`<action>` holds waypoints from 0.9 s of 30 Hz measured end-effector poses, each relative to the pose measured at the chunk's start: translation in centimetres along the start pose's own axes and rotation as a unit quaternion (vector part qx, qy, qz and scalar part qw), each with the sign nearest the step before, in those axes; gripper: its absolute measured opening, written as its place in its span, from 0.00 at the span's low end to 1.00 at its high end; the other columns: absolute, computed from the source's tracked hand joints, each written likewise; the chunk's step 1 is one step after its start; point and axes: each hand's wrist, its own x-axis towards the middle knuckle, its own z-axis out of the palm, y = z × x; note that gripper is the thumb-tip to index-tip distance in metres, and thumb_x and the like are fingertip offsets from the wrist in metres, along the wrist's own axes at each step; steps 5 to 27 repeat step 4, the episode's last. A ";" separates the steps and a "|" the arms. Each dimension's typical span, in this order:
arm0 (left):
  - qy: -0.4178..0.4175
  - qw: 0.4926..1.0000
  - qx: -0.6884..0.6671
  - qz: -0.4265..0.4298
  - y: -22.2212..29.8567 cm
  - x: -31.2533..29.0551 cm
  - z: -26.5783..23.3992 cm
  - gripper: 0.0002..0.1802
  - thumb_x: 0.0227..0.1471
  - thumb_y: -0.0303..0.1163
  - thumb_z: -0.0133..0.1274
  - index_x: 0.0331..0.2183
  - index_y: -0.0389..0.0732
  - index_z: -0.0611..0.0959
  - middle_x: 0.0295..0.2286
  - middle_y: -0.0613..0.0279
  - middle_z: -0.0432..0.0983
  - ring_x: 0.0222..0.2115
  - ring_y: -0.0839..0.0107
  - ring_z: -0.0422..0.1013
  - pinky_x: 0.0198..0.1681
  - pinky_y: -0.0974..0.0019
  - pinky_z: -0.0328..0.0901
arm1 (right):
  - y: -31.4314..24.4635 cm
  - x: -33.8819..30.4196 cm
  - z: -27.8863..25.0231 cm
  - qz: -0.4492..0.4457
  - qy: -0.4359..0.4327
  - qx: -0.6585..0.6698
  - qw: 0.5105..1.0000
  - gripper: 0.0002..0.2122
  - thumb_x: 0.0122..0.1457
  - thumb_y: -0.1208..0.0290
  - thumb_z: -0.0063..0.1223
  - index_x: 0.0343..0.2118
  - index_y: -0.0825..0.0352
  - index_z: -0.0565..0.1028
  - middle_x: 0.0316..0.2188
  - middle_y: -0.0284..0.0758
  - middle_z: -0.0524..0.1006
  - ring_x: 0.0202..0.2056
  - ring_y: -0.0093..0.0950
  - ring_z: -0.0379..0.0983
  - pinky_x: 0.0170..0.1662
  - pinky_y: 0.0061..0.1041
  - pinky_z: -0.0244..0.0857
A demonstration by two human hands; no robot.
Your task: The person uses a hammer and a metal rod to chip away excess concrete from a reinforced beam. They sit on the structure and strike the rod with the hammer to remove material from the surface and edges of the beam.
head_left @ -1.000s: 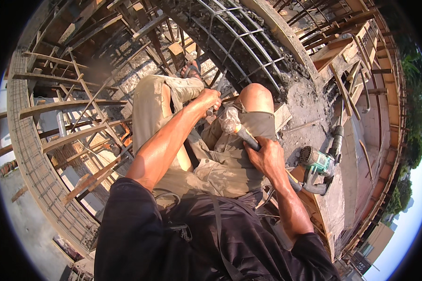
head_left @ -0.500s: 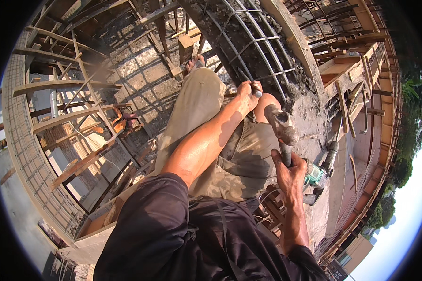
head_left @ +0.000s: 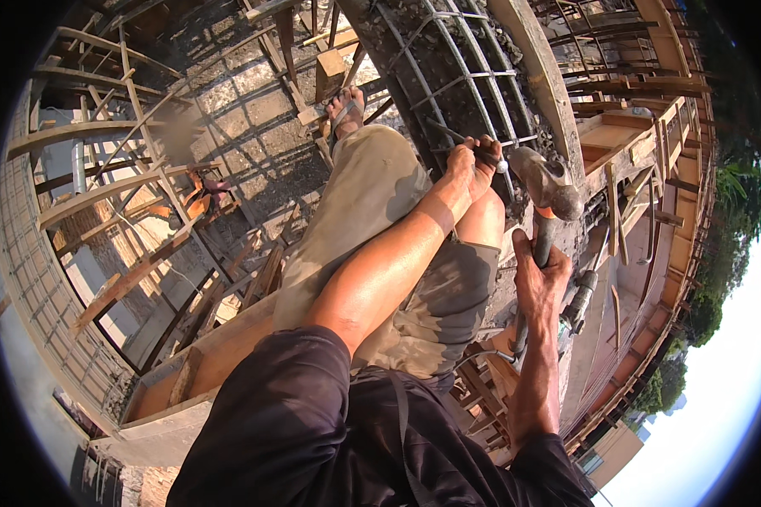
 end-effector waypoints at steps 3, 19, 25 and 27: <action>0.037 0.999 -0.029 -0.015 0.1 0.0 0.1 0.19 0.68 0.33 0.32 0.28 0.34 0.69 0.27 0.50 0.73 0.29 0.57 0.75 0.37 0.59 0.77 | -0.6 -1.2 -0.9 -0.105 0.092 0.136 0.981 0.20 0.61 0.62 0.59 0.15 0.64 0.66 0.11 0.24 0.65 0.13 0.15 0.59 0.17 0.21 0.51; 0.041 0.999 -0.025 -0.011 0.3 -0.2 0.1 0.18 0.68 0.34 0.33 0.29 0.33 0.69 0.28 0.50 0.73 0.29 0.57 0.75 0.38 0.58 0.77 | -0.5 -1.3 -0.7 -0.103 0.090 0.138 0.981 0.20 0.61 0.62 0.59 0.15 0.64 0.66 0.11 0.24 0.65 0.13 0.15 0.59 0.17 0.21 0.51; 0.041 0.999 -0.025 -0.011 0.3 -0.2 0.1 0.18 0.68 0.34 0.33 0.29 0.33 0.69 0.28 0.50 0.73 0.29 0.57 0.75 0.38 0.58 0.77 | -0.5 -1.3 -0.7 -0.103 0.090 0.138 0.981 0.20 0.61 0.62 0.59 0.15 0.64 0.66 0.11 0.24 0.65 0.13 0.15 0.59 0.17 0.21 0.51; 0.041 0.999 -0.025 -0.011 0.3 -0.2 0.1 0.18 0.68 0.34 0.33 0.29 0.33 0.69 0.28 0.50 0.73 0.29 0.57 0.75 0.38 0.58 0.77 | -0.5 -1.3 -0.7 -0.103 0.090 0.138 0.981 0.20 0.61 0.62 0.59 0.15 0.64 0.66 0.11 0.24 0.65 0.13 0.15 0.59 0.17 0.21 0.51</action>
